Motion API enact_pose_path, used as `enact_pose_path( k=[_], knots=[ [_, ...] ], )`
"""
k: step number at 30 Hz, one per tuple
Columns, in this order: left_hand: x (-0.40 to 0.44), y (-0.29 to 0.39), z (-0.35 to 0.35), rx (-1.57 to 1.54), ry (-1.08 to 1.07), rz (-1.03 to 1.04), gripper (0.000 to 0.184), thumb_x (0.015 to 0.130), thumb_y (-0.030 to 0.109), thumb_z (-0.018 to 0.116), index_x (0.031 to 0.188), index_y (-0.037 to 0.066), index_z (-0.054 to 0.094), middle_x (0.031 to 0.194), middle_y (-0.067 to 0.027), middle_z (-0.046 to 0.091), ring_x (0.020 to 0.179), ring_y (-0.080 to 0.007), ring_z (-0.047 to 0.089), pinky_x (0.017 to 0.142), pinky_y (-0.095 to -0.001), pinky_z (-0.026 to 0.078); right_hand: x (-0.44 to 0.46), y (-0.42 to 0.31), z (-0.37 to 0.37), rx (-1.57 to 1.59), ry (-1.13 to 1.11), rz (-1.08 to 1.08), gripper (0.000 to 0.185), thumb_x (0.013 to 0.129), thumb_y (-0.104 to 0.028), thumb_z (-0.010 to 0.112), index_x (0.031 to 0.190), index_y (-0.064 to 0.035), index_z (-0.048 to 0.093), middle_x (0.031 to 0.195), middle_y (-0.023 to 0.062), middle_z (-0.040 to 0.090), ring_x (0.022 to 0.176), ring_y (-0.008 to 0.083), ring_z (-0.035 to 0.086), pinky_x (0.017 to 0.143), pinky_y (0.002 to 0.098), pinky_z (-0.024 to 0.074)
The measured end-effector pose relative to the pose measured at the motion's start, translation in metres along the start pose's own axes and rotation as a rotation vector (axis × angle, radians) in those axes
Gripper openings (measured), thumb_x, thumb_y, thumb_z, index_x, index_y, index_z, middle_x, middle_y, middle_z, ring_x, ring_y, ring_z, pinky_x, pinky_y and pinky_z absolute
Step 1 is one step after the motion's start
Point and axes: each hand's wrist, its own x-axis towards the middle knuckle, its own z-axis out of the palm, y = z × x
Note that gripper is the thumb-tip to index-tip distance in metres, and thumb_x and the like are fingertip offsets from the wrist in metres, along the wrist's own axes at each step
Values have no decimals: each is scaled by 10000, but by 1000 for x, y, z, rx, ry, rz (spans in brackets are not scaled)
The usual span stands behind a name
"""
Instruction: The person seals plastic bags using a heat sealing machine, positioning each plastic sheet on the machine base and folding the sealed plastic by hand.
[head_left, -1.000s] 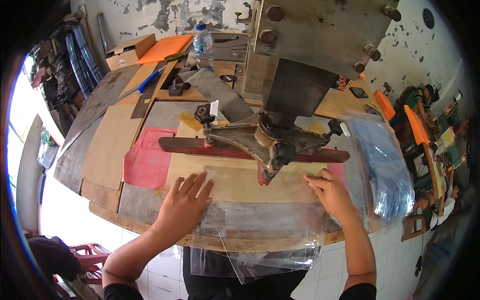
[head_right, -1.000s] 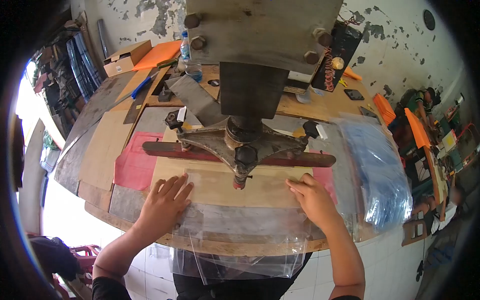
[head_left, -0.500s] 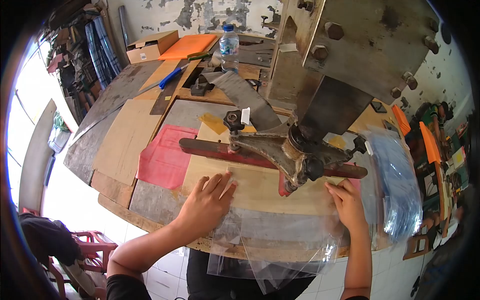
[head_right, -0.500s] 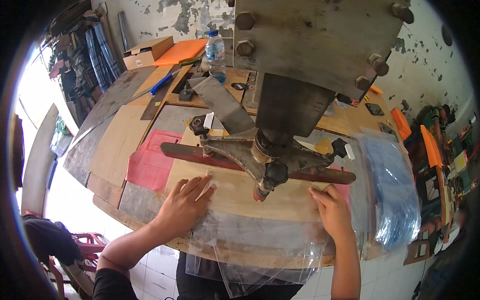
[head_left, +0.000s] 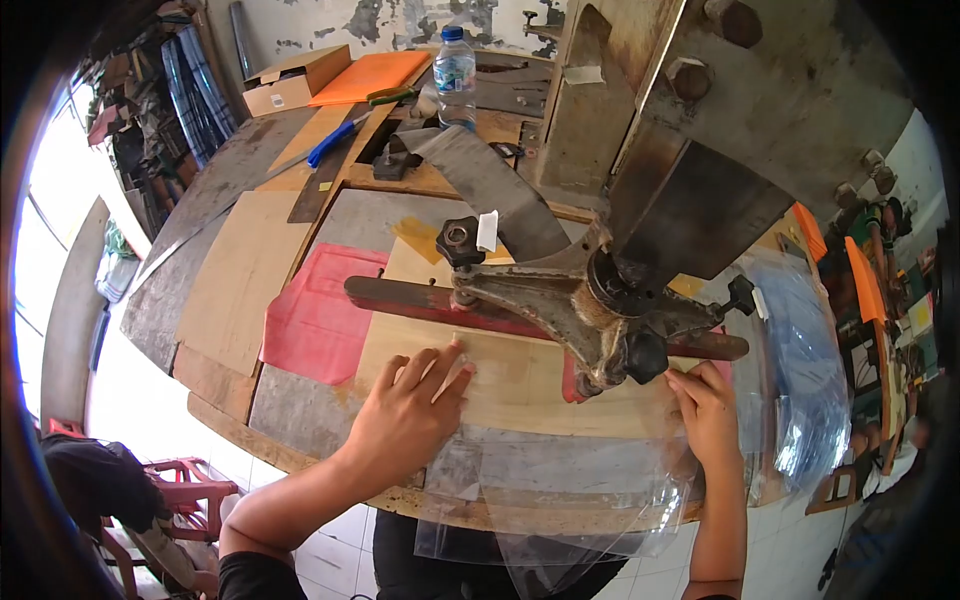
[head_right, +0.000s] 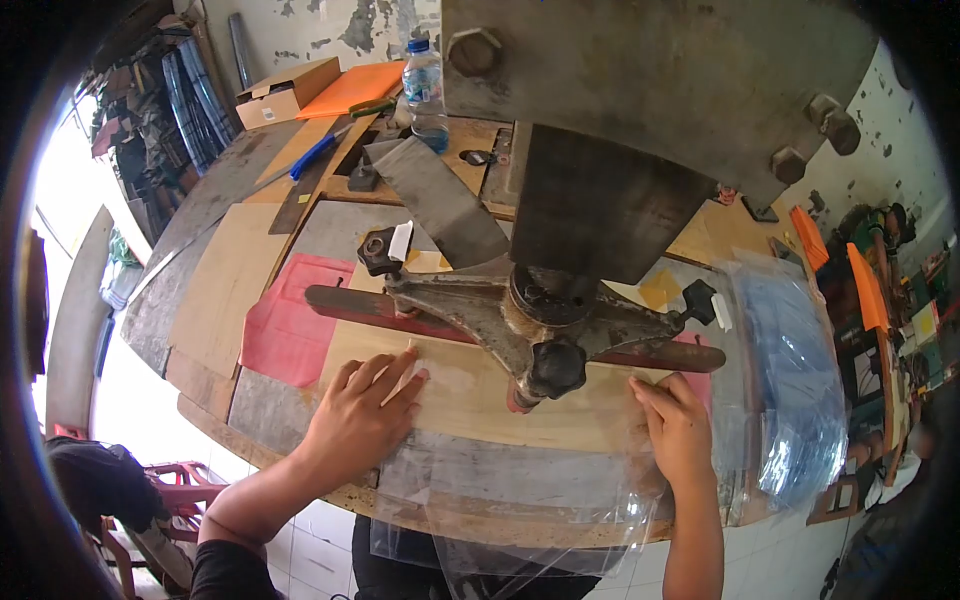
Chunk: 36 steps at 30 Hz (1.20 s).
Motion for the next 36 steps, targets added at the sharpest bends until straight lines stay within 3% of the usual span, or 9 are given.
enact_pose_path(
  k=[4,12,20,36],
  knots=[
    [0,-1,2,-7,5,2,448,920,205,729,1344,64,700,1516,-129,595,1293,-294,578,1030,-470,486,1,-1,2,22,40,-32,205,938,-27,749,1136,-19,804,858,123,606,757,277,618,682,401,494],
    [4,4,-2,-61,14,-54,422,892,168,741,1299,64,701,1501,-121,607,1281,-290,587,1042,-473,472,-3,5,4,-11,59,10,232,905,-77,793,1133,-104,825,915,88,679,757,259,682,682,408,538],
    [4,8,-3,23,9,-93,385,922,204,719,1288,86,698,1500,-48,610,1223,-275,576,1059,-484,430,-2,1,1,21,43,-6,276,903,2,758,1163,-78,800,947,78,705,828,253,729,722,379,585],
    [5,9,-5,-15,0,-112,386,921,187,711,1292,83,691,1509,-43,602,1235,-282,568,1055,-487,425,-1,1,1,18,19,-3,242,933,-2,741,1164,-60,785,1017,65,722,903,223,769,763,353,618]
  ],
)
